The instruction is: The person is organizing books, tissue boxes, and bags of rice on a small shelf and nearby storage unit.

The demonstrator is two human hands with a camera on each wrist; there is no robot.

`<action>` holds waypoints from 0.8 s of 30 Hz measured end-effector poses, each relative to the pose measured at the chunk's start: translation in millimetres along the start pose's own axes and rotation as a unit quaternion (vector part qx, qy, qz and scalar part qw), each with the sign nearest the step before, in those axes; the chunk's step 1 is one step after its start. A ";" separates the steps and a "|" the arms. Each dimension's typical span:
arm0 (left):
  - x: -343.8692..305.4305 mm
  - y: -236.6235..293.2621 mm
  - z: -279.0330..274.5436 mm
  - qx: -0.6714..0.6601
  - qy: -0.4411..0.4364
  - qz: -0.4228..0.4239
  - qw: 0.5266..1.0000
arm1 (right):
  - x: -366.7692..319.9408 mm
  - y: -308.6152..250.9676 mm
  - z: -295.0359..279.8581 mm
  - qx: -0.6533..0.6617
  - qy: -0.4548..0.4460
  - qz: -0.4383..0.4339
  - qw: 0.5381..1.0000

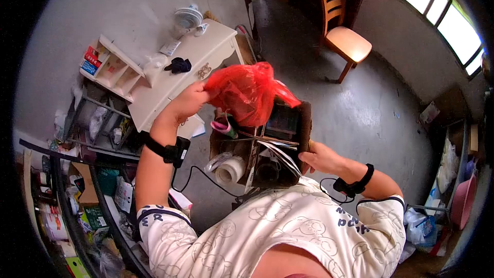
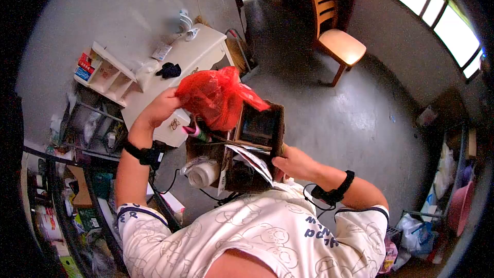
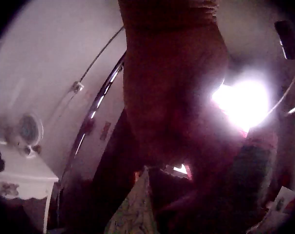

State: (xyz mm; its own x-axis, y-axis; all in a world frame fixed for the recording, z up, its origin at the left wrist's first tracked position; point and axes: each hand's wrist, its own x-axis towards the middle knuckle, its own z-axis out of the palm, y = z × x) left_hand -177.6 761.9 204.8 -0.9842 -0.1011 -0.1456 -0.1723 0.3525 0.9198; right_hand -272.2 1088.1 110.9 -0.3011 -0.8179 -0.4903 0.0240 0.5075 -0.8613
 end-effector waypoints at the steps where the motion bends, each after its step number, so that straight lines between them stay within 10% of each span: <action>1: 1.0 -1.5 2.3 -0.054 -0.019 -0.045 0.997 | -0.6 2.0 -2.6 0.022 -0.010 0.025 0.999; 15: -9.1 -33.3 38.8 -0.280 0.064 -0.073 0.955 | -14.4 10.4 -24.2 -0.020 0.003 0.001 1.000; 18: -9.2 -13.0 39.1 0.291 0.128 -0.028 0.948 | -17.0 2.2 -24.7 -0.043 -0.010 0.013 0.999; 19: -9.7 -3.1 42.8 0.290 0.124 -0.027 0.949 | -15.8 2.1 -24.4 -0.040 -0.007 0.016 0.999; 21: -13.7 39.1 57.4 0.444 0.347 0.178 0.806 | -11.8 4.3 -22.4 -0.001 -0.022 0.028 0.999; 24: -9.4 66.3 104.2 0.336 0.139 0.243 0.899 | -3.9 8.4 -19.1 0.014 -0.022 0.021 0.999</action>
State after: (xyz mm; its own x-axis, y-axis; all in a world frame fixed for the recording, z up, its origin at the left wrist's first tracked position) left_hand -184.1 883.1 229.2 -0.9174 0.0207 0.3975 0.1973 0.8909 0.4092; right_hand -289.1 1100.7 108.1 -0.2566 -0.8080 -0.5303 0.0618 0.5338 -0.8433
